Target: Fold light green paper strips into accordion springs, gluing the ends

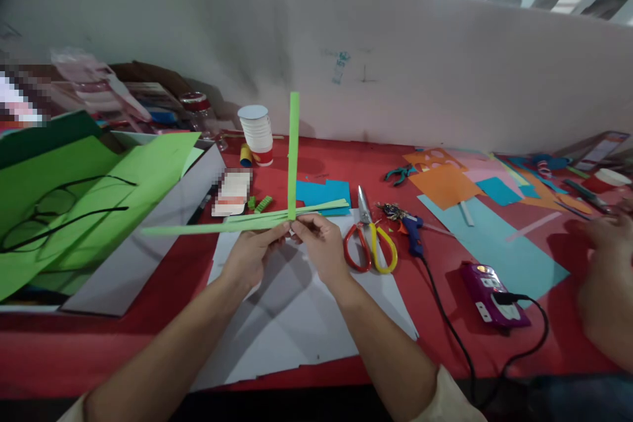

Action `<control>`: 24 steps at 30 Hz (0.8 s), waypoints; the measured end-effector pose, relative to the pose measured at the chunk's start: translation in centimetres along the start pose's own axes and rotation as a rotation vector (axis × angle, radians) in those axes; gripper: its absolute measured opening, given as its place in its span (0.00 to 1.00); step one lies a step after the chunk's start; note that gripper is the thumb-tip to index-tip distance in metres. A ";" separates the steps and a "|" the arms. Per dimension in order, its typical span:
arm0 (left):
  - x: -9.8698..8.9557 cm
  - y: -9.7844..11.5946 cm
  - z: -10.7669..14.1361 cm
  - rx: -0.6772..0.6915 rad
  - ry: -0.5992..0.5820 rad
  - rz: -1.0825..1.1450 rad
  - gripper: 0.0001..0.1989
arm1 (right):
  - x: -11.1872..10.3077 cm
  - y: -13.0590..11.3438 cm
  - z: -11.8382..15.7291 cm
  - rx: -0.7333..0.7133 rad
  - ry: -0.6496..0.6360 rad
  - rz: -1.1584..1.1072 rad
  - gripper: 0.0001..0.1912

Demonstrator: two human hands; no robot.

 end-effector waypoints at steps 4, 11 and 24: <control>0.3 -0.3 0.2 -0.015 0.039 0.021 0.11 | 0.0 0.8 -0.1 0.072 0.039 -0.153 0.06; 0.5 -0.3 0.1 -0.074 -0.014 0.074 0.09 | 0.4 1.0 0.1 0.042 0.086 -0.175 0.06; -0.3 0.7 -0.2 -0.050 -0.120 -0.074 0.07 | 0.1 0.4 0.4 0.015 0.019 0.032 0.07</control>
Point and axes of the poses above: each hand's wrist, its own z-axis away from the middle knuckle, its own x-axis out of the palm, y = z × x, the point moved 3 cm from there along -z, towards the middle knuckle, and after that the axes turned 4 degrees about -z, right-handed, at the moved point
